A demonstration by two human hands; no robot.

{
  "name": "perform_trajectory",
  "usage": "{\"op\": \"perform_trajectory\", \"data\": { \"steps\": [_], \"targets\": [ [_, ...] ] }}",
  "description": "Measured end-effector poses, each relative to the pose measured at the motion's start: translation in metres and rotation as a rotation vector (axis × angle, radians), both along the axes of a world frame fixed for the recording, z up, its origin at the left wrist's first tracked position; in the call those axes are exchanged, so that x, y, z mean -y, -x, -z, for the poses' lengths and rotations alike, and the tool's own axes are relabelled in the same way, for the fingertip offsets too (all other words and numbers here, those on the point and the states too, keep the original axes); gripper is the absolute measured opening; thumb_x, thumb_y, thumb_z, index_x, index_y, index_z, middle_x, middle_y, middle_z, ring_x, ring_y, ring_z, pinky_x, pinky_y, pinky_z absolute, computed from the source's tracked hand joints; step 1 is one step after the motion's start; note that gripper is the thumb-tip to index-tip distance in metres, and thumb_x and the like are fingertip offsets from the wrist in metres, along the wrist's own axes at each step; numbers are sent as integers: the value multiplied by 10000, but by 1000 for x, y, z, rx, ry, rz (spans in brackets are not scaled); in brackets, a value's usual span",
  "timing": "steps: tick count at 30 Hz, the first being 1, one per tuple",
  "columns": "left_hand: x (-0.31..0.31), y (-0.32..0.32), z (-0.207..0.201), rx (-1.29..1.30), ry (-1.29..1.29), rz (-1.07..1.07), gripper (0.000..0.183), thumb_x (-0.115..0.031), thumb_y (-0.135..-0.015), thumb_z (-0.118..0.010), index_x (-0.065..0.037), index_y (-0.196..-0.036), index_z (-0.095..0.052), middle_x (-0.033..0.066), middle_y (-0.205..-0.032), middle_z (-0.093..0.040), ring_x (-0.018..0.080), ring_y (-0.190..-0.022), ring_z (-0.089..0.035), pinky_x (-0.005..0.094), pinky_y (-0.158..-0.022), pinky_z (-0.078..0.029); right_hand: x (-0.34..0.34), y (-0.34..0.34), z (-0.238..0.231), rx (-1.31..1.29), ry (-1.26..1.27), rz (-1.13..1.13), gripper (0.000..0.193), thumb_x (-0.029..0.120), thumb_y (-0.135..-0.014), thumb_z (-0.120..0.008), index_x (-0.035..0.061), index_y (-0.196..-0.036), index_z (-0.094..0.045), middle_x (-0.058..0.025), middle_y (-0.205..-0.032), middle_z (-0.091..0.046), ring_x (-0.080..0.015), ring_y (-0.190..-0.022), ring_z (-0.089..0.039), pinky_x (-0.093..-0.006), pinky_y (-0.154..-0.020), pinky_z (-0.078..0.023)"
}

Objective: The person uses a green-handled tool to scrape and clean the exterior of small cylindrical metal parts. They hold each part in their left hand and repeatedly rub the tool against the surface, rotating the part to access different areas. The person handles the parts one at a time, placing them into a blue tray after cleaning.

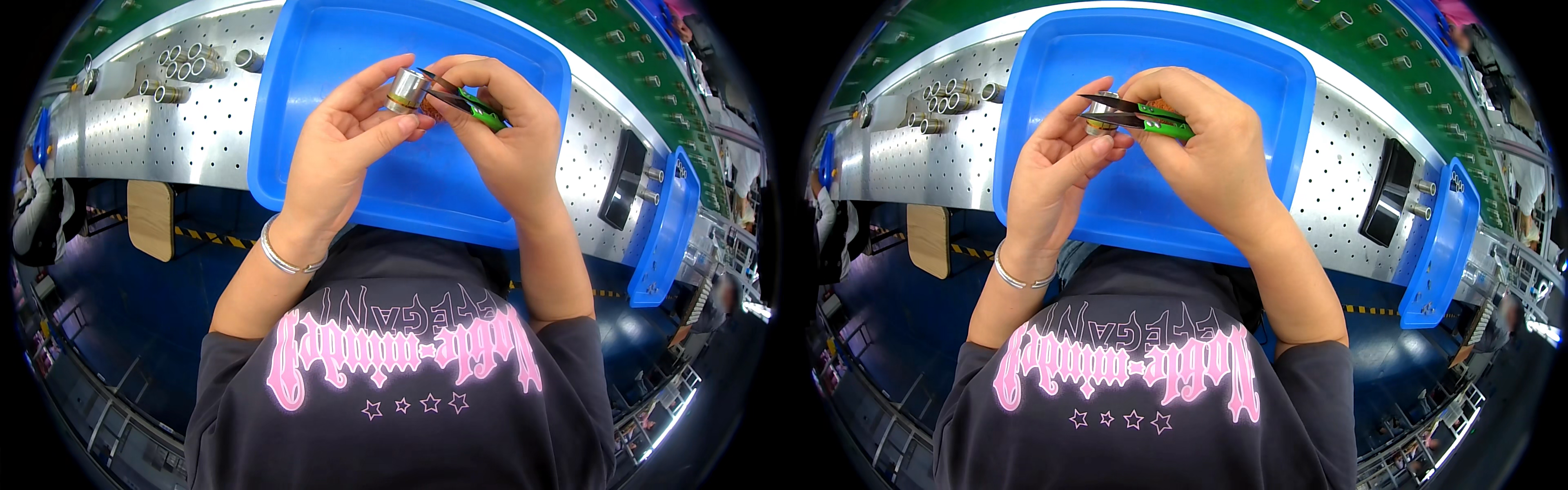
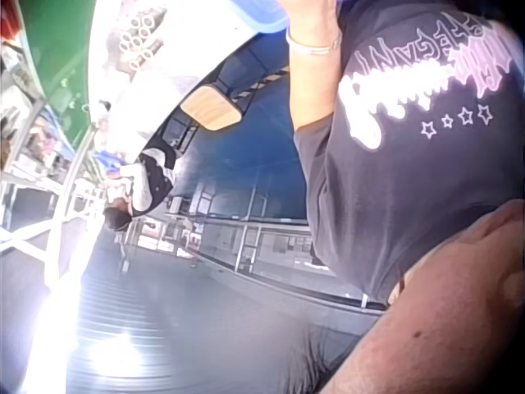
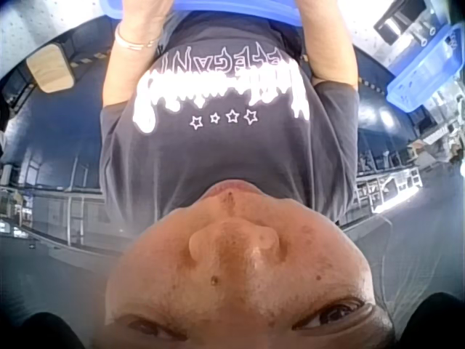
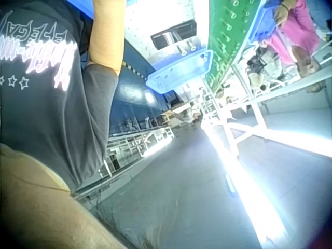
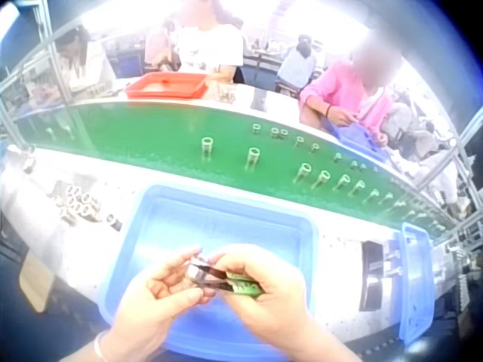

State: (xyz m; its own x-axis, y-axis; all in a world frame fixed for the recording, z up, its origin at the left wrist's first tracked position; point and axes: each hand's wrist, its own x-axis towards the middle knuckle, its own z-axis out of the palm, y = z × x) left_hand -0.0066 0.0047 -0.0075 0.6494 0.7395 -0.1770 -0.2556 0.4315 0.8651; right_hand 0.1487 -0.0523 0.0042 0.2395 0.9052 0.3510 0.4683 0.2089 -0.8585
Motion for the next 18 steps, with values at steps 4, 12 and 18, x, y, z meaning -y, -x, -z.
{"op": "perform_trajectory", "data": {
  "steps": [4,12,18],
  "targets": [
    [0,0,0,-9,-18,16,445,-47,-865,-562,24,-1288,-443,118,-1056,-608,161,-897,-623,259,-819,-493,3,-2,-1,63,-3,-4,170,-52,-728,-632,15,-884,-611,-54,-880,-646,-96,-679,-548,-204,-578,-424],
    [6,-2,2,-19,-71,18,379,-55,-893,-513,48,-1256,-474,136,-1084,-606,177,-881,-629,278,-803,-509,7,-1,-4,102,-39,29,197,-31,-657,-582,37,-840,-608,-82,-773,-633,-228,-687,-621,-283,-589,-482],
    [8,-3,-1,-28,-112,37,371,-54,-894,-501,53,-1248,-480,150,-1083,-608,185,-886,-633,283,-793,-514,10,-2,-5,69,-50,86,178,-35,-673,-600,40,-834,-610,-80,-757,-633,-204,-687,-632,-270,-582,-481]
  ]
}}
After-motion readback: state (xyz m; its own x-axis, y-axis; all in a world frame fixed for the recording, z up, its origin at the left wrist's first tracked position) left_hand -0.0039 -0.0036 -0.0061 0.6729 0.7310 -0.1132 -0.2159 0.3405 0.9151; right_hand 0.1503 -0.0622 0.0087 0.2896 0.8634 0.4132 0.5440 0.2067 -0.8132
